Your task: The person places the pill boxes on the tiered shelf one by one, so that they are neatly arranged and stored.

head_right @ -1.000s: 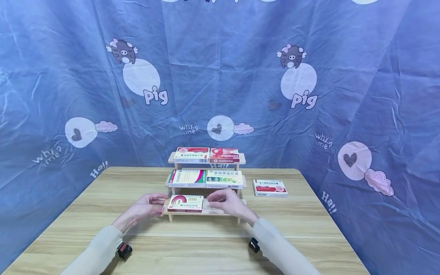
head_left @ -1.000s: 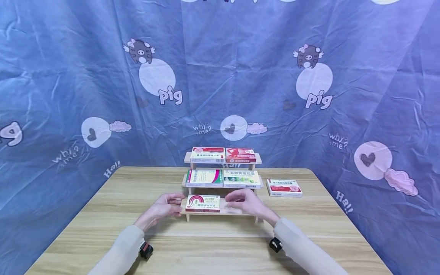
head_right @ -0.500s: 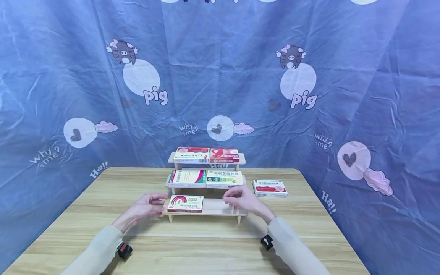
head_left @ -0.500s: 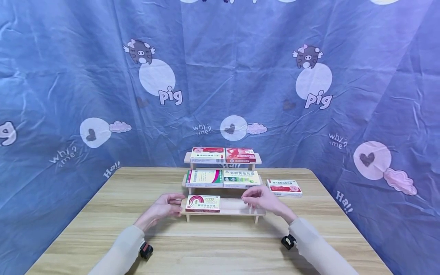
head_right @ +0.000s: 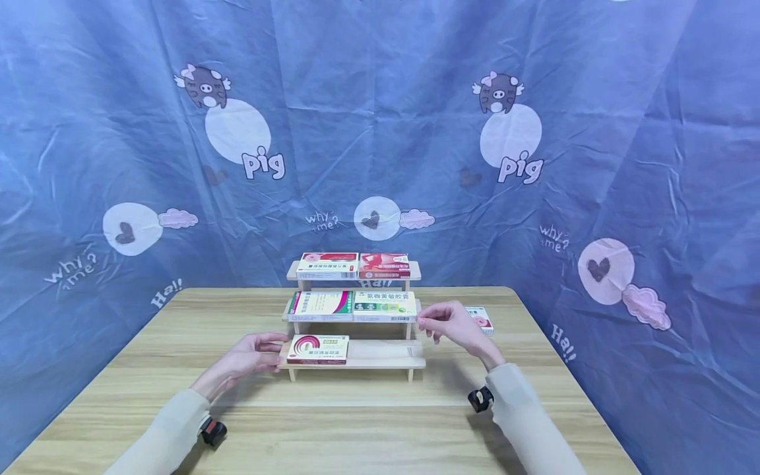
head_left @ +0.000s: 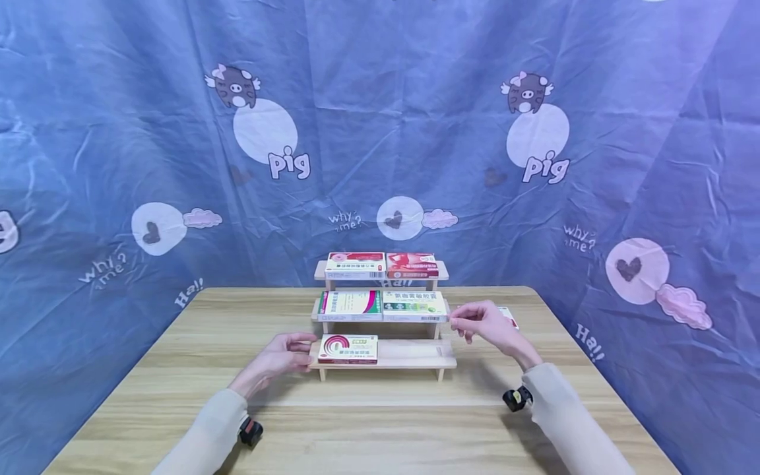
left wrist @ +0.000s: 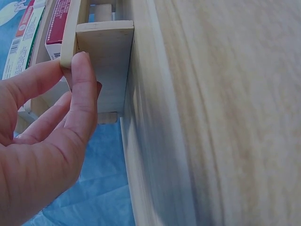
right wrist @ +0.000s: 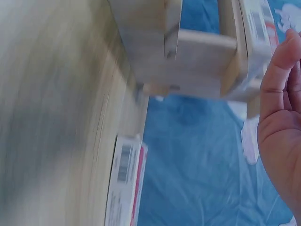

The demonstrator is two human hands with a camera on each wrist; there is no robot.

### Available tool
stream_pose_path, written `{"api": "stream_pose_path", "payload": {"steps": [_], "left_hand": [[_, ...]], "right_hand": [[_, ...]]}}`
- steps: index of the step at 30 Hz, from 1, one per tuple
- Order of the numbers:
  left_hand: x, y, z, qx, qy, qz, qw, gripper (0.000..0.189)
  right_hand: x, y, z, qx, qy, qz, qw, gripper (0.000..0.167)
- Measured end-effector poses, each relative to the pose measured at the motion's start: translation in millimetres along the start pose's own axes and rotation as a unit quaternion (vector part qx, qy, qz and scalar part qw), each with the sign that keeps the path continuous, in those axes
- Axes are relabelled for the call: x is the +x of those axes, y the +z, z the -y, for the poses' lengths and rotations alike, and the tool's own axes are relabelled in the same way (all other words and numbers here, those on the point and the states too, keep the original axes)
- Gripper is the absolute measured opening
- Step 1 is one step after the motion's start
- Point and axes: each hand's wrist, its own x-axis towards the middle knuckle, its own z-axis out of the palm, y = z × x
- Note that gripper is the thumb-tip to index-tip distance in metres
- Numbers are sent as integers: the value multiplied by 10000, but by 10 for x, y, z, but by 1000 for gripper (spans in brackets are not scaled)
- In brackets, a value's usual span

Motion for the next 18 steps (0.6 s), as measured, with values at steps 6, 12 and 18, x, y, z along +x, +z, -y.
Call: {"api": "stream_pose_path", "payload": {"steps": [6, 12, 18], "left_hand": [[-6, -5, 13, -31, -21, 25, 10000, 65], [0, -4, -8, 49, -57, -41, 10000, 65], [9, -2, -10, 63, -89, -80, 9999, 65]], "right_hand": [[-4, -190, -168, 19, 52, -484, 9988, 33], [-15, -386, -278, -172, 448, -753, 9960, 38], [-36, -563, -420, -630, 662, -738, 9931, 42]]}}
